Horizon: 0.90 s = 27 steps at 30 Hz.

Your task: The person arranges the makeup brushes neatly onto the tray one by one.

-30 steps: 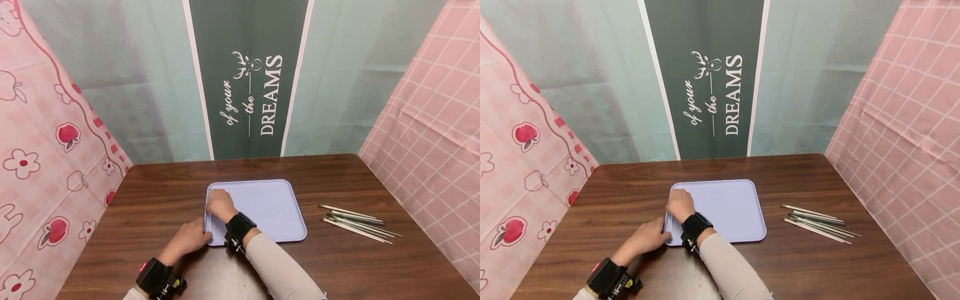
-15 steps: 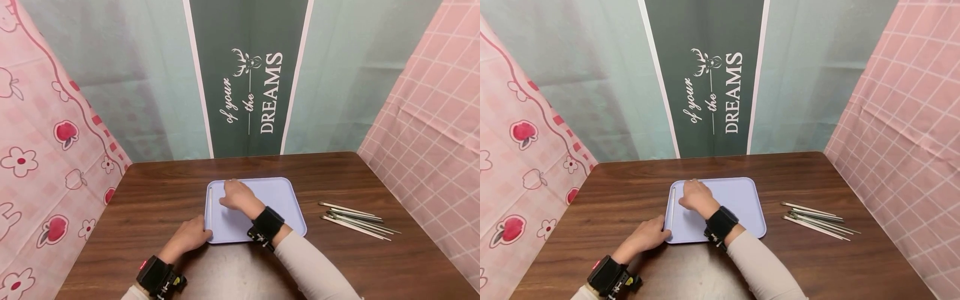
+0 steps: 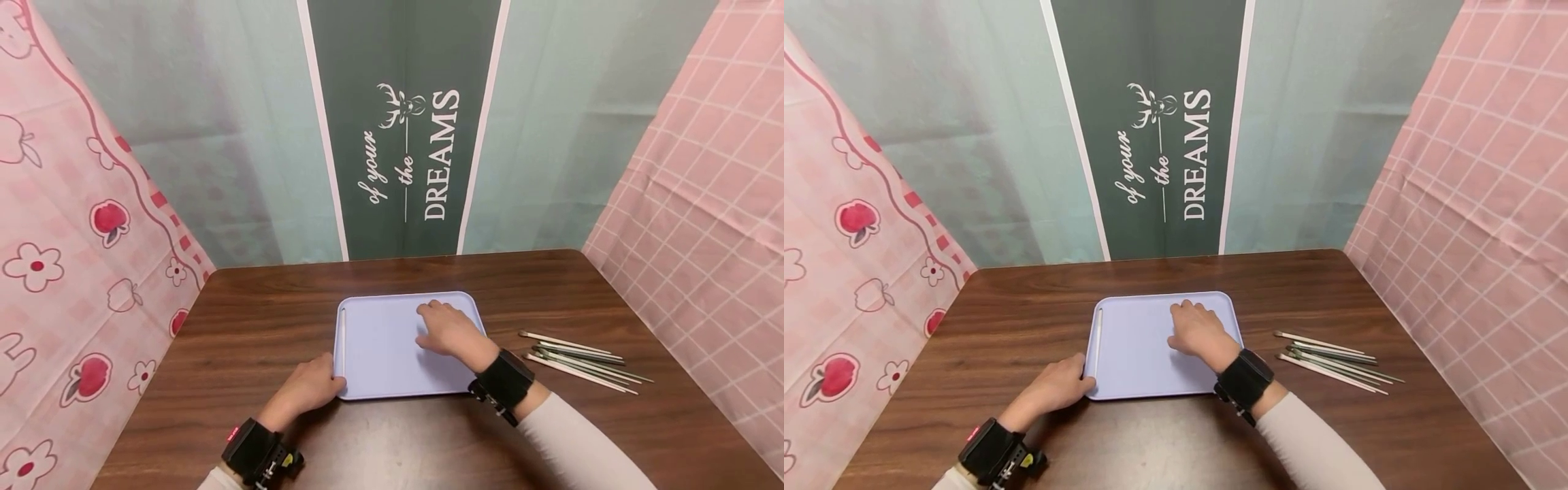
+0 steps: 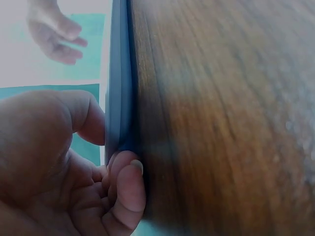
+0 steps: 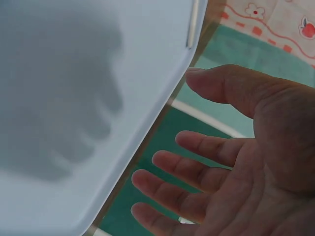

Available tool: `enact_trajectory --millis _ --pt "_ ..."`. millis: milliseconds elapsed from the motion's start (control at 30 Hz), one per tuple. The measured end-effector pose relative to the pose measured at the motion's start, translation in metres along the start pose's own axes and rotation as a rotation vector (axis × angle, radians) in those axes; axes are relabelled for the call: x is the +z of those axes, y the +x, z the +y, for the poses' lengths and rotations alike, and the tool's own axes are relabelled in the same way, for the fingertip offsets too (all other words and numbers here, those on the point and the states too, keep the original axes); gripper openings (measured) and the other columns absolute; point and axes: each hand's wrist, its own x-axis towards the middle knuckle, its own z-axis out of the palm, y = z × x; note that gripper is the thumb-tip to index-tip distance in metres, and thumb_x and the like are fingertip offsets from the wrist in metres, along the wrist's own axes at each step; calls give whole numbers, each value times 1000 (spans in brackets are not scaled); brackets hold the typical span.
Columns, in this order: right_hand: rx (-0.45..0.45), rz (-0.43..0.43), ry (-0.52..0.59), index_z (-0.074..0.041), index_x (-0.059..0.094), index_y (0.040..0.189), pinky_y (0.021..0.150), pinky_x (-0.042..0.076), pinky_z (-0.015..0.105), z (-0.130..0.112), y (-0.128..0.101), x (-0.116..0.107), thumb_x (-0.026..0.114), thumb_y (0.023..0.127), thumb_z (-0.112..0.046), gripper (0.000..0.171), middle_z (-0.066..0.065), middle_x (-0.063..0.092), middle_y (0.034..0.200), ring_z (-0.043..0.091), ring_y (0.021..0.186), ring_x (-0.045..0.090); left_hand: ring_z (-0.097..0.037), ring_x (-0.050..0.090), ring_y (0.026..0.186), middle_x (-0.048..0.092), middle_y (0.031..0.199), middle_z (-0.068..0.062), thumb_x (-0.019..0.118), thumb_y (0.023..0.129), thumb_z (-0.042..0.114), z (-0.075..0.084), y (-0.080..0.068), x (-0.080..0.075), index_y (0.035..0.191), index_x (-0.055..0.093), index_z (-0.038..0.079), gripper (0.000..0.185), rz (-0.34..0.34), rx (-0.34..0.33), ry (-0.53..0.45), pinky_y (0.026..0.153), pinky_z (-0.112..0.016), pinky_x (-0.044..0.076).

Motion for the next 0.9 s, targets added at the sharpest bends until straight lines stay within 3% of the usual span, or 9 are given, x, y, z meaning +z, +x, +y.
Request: enact_trajectory --millis 367,633,900 --pt "25 81 16 3 57 132 98 46 55 64 -40 2 74 88 -24 55 26 58 130 43 119 56 -22 51 67 54 79 -6 66 89 22 1 1 0 103 59 -1 28 -9 -3 4 60 -36 42" --pt "89 82 53 4 58 131 92 47 60 90 -61 2 75 86 -25 56 27 59 126 46 116 57 -21 50 67 53 78 -5 66 89 24 -1 2 3 103 59 0 29 -14 -21 6 60 -35 41" --pt "125 85 43 6 55 134 94 43 64 116 -79 5 75 87 -26 60 32 55 132 53 121 52 -22 51 68 54 79 -5 67 88 24 -1 2 3 103 59 0 29 -10 -24 6 61 -36 42"
